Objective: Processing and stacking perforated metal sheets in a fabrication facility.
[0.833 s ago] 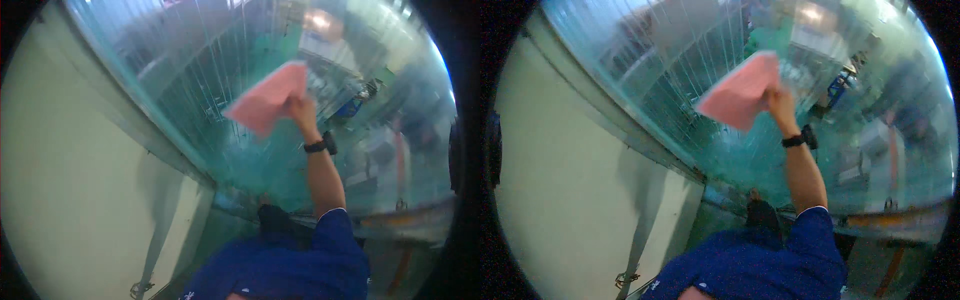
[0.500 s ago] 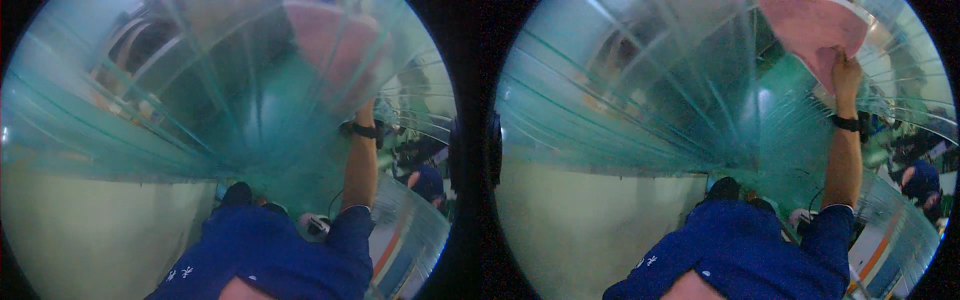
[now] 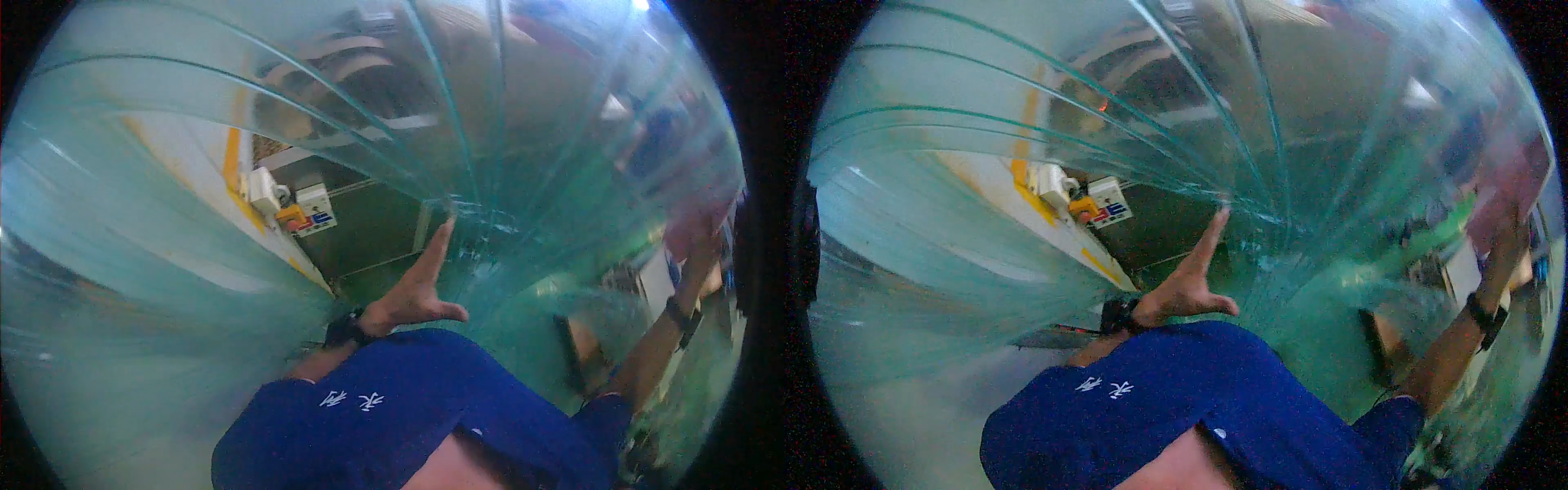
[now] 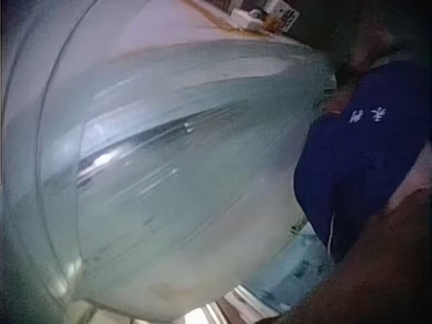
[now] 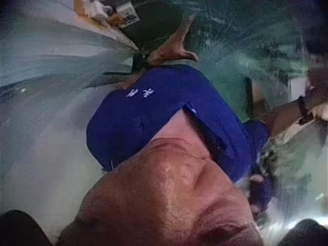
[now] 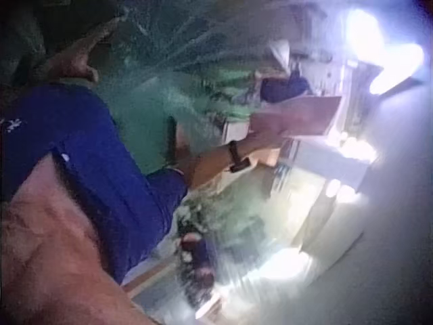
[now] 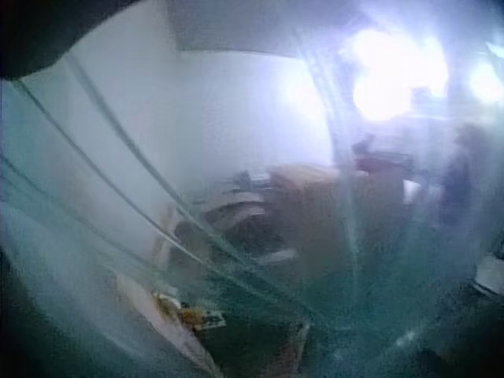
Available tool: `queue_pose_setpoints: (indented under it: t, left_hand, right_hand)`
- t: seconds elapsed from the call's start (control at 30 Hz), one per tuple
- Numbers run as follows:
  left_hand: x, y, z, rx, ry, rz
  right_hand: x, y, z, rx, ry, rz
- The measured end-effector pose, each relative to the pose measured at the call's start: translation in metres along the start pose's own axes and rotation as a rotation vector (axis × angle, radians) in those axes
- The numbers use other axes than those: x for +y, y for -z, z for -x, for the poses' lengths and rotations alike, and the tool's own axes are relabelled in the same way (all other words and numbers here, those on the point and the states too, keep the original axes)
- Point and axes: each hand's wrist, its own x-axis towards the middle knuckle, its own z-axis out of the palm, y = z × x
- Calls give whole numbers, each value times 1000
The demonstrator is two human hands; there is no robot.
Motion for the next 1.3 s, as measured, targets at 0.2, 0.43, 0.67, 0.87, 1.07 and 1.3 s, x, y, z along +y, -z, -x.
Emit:
queue_pose_setpoints:
  t: [0.2,0.43,0.67,0.87,1.07,1.3]
  left_hand:
    - [-82,-43,-101,578,91,-446]
    - [-110,8,-139,1277,508,-305]
    - [-166,-90,-111,109,671,-554]
    - [-217,105,-391,1140,589,445]
    - [-343,172,-512,1412,599,607]
    - [-344,182,-514,1468,256,584]
  right_hand:
    - [-23,-277,18,-92,-331,-808]
    - [-106,-375,-39,-168,221,-761]
    - [-80,-355,-42,-337,-438,-1418]
    - [-13,-359,-50,-315,-623,-1570]
    - [-19,-329,-62,-113,-903,-1156]
    - [28,-326,-49,43,-944,-1152]
